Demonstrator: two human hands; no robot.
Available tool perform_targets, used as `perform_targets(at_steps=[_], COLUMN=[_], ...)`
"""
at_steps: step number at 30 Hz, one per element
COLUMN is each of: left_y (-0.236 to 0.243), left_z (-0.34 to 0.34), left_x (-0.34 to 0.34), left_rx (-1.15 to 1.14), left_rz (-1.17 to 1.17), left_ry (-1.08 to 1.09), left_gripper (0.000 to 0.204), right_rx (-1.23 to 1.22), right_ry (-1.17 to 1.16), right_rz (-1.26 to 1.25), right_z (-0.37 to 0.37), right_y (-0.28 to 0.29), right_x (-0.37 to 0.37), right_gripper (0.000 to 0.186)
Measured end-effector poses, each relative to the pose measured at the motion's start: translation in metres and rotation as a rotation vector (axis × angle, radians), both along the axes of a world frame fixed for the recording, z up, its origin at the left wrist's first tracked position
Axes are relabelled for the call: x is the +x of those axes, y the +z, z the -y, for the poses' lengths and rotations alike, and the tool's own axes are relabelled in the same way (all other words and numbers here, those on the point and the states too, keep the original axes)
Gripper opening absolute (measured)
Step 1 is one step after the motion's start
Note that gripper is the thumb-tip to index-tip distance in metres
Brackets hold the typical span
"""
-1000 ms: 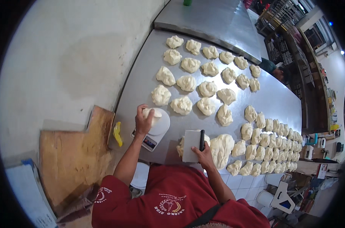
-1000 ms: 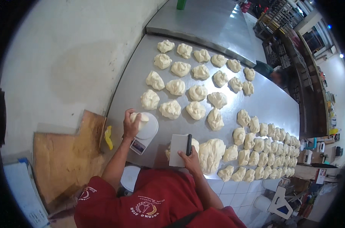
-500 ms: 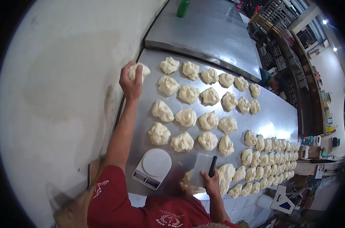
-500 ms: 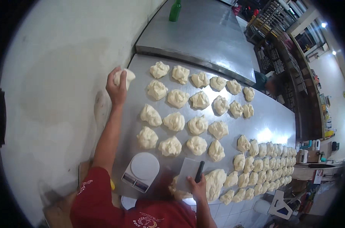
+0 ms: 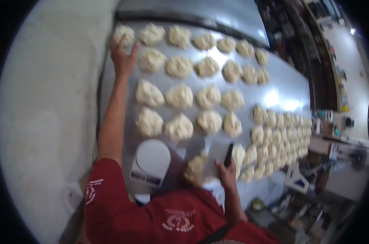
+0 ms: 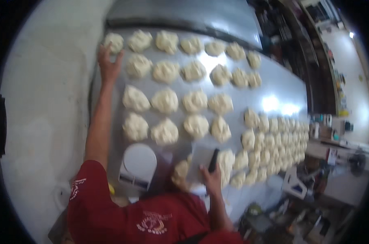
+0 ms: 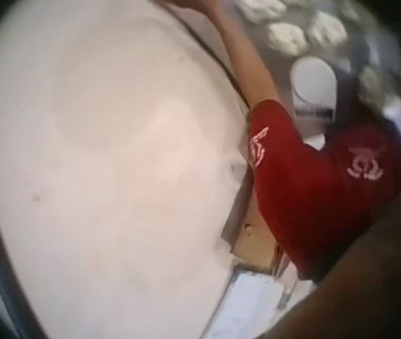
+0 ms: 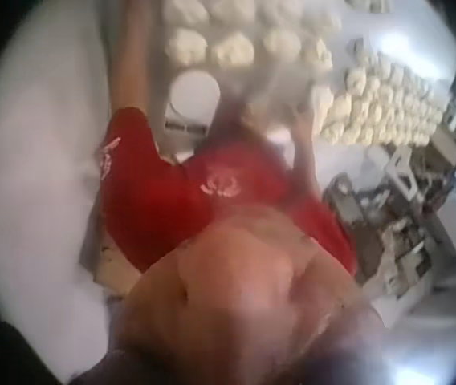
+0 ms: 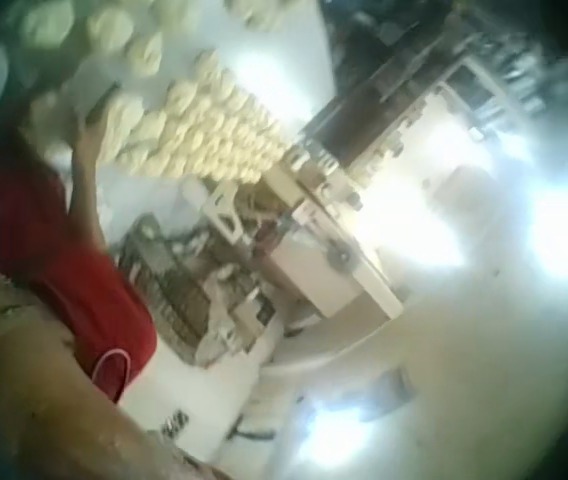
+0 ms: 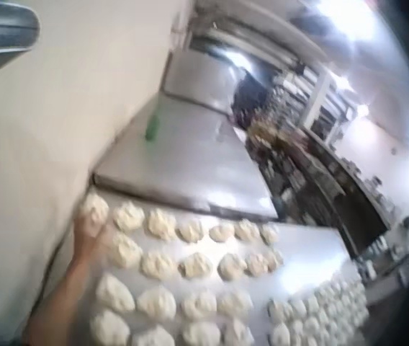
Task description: Weighing and shaping small pieces of dough on a metal workbench.
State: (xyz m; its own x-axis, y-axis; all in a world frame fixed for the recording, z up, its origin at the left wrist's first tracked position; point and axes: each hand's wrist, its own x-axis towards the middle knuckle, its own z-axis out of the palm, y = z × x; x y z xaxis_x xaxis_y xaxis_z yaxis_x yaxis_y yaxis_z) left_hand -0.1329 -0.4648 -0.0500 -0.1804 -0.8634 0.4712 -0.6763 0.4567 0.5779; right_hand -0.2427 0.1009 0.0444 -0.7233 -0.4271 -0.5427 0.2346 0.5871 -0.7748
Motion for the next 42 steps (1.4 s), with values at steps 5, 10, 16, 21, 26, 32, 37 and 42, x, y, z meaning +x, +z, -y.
perform_targets(at_steps=[5,10,16,21,26,32,37,42], left_y=[0.042,0.044,-0.02,-0.008,-0.014,-0.017,-0.011,-0.017], left_z=[-0.267,-0.474,-0.552,-0.523,-0.526,-0.535,-0.539,-0.547], left_x=[0.037,0.057,0.057,0.047,0.057,0.085,0.099,0.107], left_rx=[0.351,0.472,0.162,0.186,0.394,0.402,0.34,0.403], left_rz=[-0.396,0.204,0.254,0.255,0.195,0.152,0.181,0.041], left_ry=[-0.503,-0.845,-0.65,-0.645,-0.684,-0.635,-0.594,-0.527], left_gripper=[0.055,0.092,0.115,0.106,0.089,0.068,0.056,0.047], right_rx=[-0.084,-0.169,-0.043,-0.048,-0.099,0.049,0.122,0.231], right_ry=[-0.016,0.062,0.299,0.36,0.45,0.644,0.723,0.796], right_rz=[-0.022,-0.083,-0.254,-0.258,-0.359,-0.466,-0.644,-0.585], right_z=[-0.008,-0.051,-0.087,-0.104,-0.088,-0.072,-0.064,-0.051], right_y=[0.022,0.017,0.012,-0.01,-0.008,-0.027,-0.048,-0.053], right_x=[-0.018,-0.035,-0.023,-0.006,0.008,0.026,0.049,0.053], right_gripper=[0.046,0.042,0.041,0.04,0.038,0.041,0.039,0.035])
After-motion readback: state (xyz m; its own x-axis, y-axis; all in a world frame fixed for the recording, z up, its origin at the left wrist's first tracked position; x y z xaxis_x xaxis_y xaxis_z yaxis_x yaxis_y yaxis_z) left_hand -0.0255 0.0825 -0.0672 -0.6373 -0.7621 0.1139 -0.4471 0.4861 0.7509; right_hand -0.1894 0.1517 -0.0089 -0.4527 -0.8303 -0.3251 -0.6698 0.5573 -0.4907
